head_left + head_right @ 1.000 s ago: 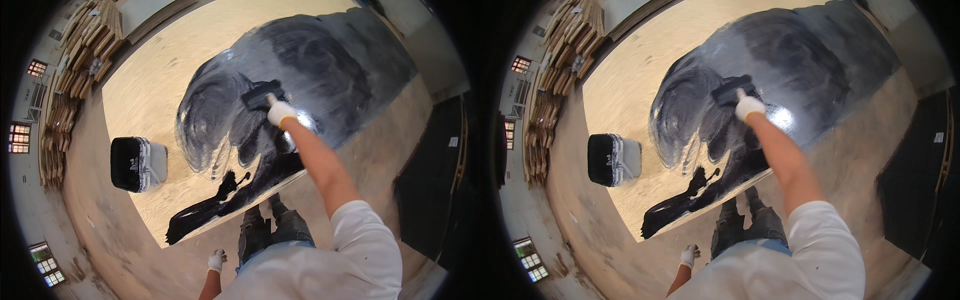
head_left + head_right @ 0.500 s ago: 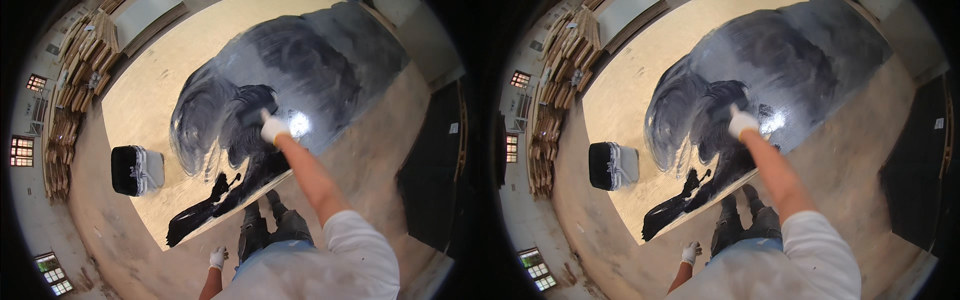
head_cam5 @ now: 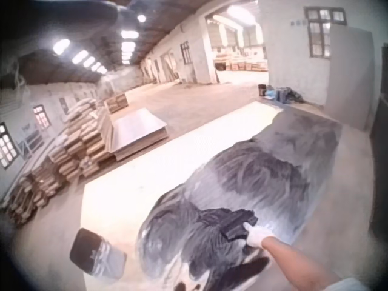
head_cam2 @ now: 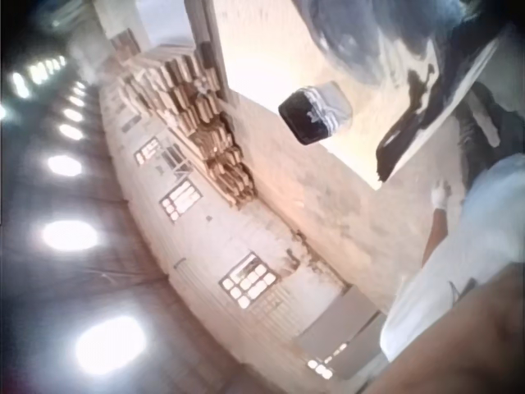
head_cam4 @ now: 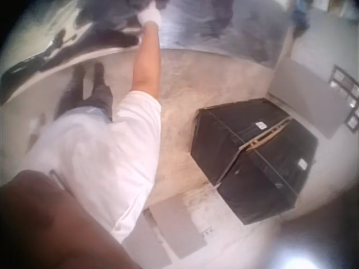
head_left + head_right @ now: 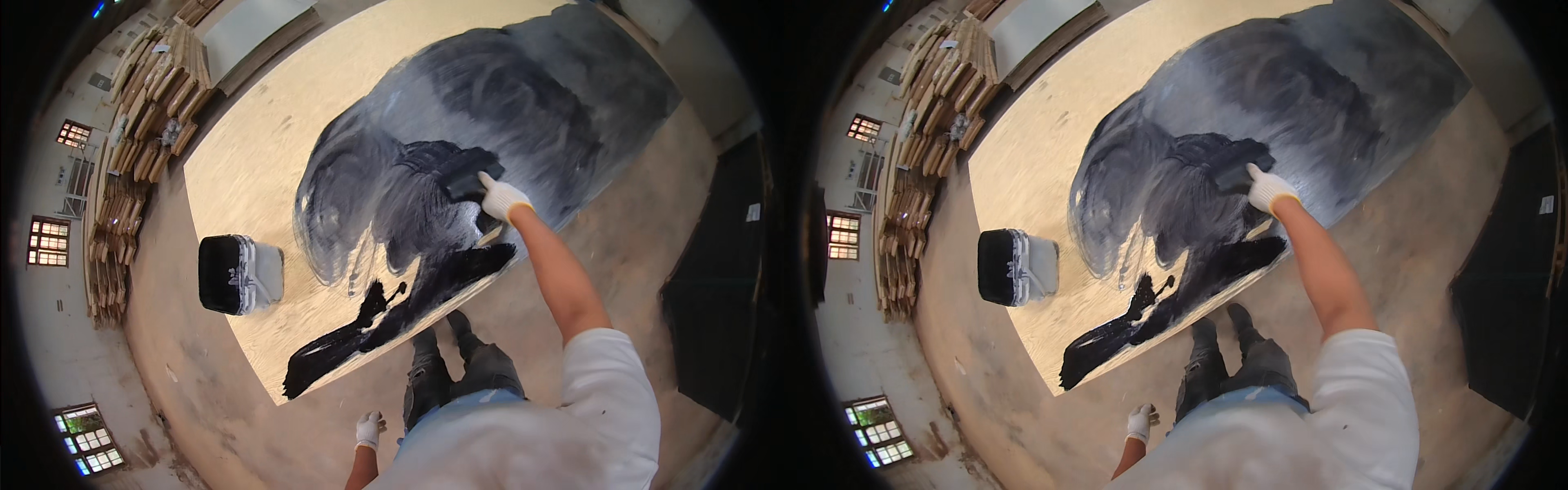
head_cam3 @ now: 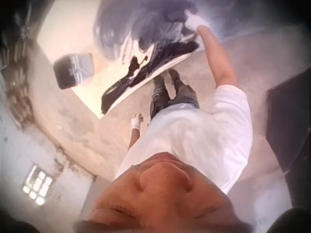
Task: The person applies black paint to a large wooden board using a brush. They repeatedly dip the brush into a paint container and spread the paint across the surface in broad strokes, gradually covering more area.
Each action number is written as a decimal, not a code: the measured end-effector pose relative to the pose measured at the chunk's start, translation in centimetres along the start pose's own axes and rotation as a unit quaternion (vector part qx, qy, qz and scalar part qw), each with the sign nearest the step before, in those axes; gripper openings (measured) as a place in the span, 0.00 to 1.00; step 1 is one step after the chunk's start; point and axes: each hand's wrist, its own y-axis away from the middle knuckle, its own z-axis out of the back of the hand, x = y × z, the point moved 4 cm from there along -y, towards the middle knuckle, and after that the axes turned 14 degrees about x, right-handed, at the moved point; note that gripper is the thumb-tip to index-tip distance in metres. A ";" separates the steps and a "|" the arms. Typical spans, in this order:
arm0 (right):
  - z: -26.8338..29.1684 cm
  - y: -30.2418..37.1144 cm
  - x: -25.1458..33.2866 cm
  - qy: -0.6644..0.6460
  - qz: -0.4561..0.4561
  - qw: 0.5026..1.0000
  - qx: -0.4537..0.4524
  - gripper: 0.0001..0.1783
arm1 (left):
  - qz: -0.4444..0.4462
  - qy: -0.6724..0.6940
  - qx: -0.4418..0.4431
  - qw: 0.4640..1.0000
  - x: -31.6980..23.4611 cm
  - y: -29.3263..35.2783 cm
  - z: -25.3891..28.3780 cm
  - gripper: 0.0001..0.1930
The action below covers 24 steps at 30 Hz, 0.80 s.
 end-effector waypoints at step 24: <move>-10.1 13.2 -4.6 -0.085 -0.077 0.993 -0.020 0.42 | 0.018 -0.155 0.045 0.987 -2.3 0.6 3.8 0.16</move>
